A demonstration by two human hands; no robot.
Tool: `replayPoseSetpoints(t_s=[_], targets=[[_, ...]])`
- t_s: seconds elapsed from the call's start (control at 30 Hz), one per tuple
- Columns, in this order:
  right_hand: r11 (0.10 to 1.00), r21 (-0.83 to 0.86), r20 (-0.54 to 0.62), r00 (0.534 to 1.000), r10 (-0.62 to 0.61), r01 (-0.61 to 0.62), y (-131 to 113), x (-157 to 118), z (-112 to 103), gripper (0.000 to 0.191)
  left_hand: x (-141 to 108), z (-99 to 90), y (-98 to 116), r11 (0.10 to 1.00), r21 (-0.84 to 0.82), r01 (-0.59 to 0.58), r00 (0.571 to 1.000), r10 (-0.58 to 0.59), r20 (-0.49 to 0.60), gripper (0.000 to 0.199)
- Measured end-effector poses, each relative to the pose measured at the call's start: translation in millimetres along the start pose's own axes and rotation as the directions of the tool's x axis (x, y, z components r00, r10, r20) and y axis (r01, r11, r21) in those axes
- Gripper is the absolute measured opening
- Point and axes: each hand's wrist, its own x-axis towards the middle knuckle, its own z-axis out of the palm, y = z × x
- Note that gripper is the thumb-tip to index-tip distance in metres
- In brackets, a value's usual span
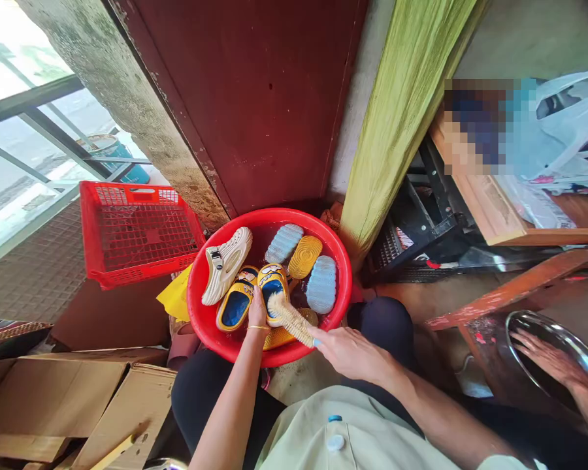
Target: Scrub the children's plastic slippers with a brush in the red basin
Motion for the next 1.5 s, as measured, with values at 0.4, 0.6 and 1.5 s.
replayPoseSetpoints(t_s=[0.4,0.6,1.5], targets=[[0.975,-0.222,0.129,0.991,0.035,-0.006,-35,99,2,0.062,-8,5.1,-4,0.910,0.319,-0.263,0.953,0.297,-0.061,0.051],[0.990,-0.124,0.216,0.976,-0.042,0.070,12,39,-36,0.045,-8,-2.4,4,0.906,0.356,-0.228,0.966,0.255,-0.031,0.048],[0.974,-0.093,-0.066,0.978,0.199,-0.205,120,143,-59,0.071,179,112.9,54,0.700,0.705,-0.112,0.994,0.079,0.079,0.101]])
